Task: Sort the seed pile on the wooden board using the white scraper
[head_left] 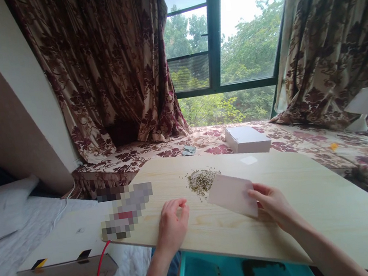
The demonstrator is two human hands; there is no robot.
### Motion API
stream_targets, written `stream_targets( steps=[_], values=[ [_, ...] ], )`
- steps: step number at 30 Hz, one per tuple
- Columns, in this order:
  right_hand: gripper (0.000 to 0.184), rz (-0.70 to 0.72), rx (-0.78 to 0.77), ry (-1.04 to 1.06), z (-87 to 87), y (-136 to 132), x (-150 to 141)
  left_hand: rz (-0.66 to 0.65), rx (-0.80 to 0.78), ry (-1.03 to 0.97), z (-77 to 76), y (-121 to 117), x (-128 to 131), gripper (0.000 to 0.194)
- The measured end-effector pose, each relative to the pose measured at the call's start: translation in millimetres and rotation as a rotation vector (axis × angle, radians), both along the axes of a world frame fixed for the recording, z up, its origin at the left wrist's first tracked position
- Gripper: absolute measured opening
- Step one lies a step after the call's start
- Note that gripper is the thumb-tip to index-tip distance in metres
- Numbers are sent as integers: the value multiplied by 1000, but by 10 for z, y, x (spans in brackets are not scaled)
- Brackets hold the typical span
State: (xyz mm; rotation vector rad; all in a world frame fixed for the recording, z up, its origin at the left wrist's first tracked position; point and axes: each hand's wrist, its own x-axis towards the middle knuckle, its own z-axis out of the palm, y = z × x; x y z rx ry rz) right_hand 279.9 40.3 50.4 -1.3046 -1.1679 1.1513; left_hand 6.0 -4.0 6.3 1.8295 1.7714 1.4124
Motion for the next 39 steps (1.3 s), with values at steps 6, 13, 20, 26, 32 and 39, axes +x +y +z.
stream_targets(
  steps=[6, 13, 20, 26, 32, 39],
  values=[
    [27, 114, -15, 0, -3, -179, -68, 5, 0, -5, 8, -8, 6, 23],
    [33, 159, -24, -37, -132, -240, -72, 10, 19, 12, 5, -6, 2, 21],
    [41, 286, -47, 14, -265, -357, -74, 9, 3, 7, 14, -4, 0, 21],
    [41, 249, -77, -8, -124, -363, -83, 10, 2, -3, 33, -13, 0, 20],
    [32, 194, -34, -17, 27, -219, -170, 6, 4, 1, 27, -9, 0, 21],
    [27, 316, -83, -59, 69, -362, -294, 11, 1, -18, 27, -14, -2, 20]
  ],
)
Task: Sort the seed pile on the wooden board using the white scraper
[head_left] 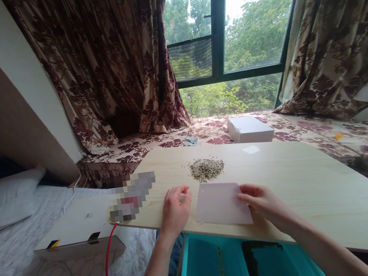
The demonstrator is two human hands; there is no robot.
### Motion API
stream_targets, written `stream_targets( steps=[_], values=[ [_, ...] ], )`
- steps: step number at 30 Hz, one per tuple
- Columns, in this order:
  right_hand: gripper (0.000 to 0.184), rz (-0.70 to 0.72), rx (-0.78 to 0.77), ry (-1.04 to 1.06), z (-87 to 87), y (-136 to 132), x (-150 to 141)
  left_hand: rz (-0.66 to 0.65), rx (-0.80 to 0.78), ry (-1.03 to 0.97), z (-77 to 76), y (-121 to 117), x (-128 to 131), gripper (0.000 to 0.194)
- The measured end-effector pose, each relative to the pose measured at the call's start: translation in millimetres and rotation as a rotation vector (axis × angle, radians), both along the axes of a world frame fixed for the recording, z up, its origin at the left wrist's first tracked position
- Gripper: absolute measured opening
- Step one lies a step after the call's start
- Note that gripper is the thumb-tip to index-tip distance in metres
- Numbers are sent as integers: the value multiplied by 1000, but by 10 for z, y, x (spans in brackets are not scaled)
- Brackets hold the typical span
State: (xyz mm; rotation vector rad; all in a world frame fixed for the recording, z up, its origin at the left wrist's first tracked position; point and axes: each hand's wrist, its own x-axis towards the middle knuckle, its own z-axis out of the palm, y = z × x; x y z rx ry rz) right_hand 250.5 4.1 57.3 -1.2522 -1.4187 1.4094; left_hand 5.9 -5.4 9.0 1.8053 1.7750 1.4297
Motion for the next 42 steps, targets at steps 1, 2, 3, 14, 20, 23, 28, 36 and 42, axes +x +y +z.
stream_targets(
  steps=[1, 2, 3, 14, 20, 23, 28, 36, 42],
  values=[
    [28, 28, -18, -5, 16, -34, 4, 0, 1, -3, 0, -1, 0, 20],
    [29, 54, -37, -9, 38, -65, 18, 1, 1, -6, 0, -1, -1, 20],
    [29, 73, -53, -14, 64, -89, 42, 2, 1, -7, 1, 0, -1, 20],
    [35, -429, 185, 73, 80, 428, 503, -5, -17, 5, 0, 7, 3, 23],
    [29, -462, 234, 40, 15, 585, 412, 1, -4, 3, -12, 7, -3, 22],
    [27, -435, 255, 19, 2, 626, 365, 5, -2, -3, -18, 11, -7, 22],
    [24, -414, 269, 16, -15, 677, 333, 1, 0, -6, -29, 15, -12, 22],
    [24, -353, 216, 19, 76, 614, 360, -4, 13, 6, -42, 16, -16, 22],
    [22, -330, 189, -5, 130, 573, 323, 5, 10, 3, -35, 14, -13, 23]
  ],
)
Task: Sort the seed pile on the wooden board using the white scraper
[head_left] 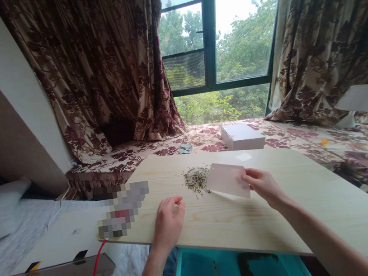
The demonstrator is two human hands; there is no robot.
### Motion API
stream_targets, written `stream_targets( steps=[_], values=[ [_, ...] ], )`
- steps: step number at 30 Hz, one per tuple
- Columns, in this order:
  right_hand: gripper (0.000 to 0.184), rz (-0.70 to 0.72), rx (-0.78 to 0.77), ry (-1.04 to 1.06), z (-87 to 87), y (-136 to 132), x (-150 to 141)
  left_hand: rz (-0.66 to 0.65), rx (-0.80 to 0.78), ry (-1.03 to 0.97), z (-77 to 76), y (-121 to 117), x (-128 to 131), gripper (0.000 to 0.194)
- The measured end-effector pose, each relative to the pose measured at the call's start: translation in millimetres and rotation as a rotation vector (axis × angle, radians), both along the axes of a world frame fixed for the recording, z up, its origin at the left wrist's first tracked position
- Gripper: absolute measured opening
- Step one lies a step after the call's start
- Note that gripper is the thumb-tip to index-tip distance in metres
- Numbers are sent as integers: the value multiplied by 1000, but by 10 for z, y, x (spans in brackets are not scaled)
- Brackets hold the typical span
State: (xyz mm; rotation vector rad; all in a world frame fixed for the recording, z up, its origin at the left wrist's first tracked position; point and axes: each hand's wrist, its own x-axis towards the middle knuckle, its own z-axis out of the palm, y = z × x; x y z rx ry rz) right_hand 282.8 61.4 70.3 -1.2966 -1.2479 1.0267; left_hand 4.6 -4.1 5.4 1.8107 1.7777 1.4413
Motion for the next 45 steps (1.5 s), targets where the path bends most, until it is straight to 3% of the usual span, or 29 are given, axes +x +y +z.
stream_targets(
  steps=[16, 25, 38, 45],
  values=[
    [23, -46, -30, 33, 21, -73, 103, -8, -23, -12, 12, -8, -2, 23],
    [25, 37, -43, -9, -28, -15, 59, -6, -23, -8, 20, -18, 2, 24],
    [27, 38, -74, 30, -75, -45, 123, 7, -13, 0, 29, -18, 7, 24],
    [23, 31, -90, 47, 24, -90, 81, 1, -17, 0, 26, -17, 2, 24]
  ],
)
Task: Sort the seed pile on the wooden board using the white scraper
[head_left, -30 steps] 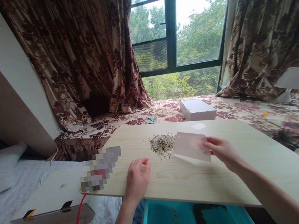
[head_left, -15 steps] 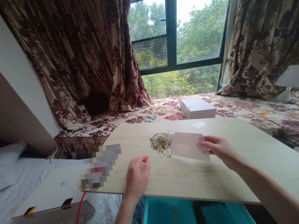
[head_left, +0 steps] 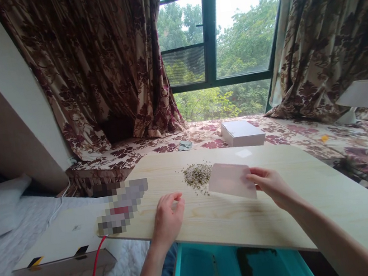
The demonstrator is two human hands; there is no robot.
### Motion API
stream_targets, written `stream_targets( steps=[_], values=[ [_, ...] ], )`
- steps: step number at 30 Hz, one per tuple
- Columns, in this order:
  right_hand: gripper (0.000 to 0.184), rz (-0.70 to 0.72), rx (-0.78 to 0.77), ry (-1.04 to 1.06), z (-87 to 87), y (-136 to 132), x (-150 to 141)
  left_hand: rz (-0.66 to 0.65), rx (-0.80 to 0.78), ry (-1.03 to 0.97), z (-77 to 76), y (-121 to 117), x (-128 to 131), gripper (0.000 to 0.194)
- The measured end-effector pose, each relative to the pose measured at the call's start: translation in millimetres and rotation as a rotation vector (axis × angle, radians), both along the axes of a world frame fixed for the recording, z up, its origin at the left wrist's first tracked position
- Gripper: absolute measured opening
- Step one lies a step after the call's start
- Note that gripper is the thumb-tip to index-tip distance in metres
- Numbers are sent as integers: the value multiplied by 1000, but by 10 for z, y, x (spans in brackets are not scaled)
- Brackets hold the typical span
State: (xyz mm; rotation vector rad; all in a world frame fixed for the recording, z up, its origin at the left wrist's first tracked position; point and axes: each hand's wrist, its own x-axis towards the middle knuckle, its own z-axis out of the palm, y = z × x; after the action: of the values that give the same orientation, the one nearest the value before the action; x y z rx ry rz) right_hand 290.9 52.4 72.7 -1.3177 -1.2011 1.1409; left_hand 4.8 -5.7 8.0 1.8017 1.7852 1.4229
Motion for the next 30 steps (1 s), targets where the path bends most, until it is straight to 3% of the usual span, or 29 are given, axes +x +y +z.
stream_targets(
  steps=[15, 21, 30],
  values=[
    [24, 7, -3, -32, 29, -80, 22, 3, -2, -16, -21, 10, -7, 24],
    [27, 24, 3, -33, -51, -37, 37, 7, 2, -12, -17, 8, -8, 23],
    [23, 61, 9, -14, -28, 35, -39, 4, 16, -3, -15, -2, -2, 22]
  ],
)
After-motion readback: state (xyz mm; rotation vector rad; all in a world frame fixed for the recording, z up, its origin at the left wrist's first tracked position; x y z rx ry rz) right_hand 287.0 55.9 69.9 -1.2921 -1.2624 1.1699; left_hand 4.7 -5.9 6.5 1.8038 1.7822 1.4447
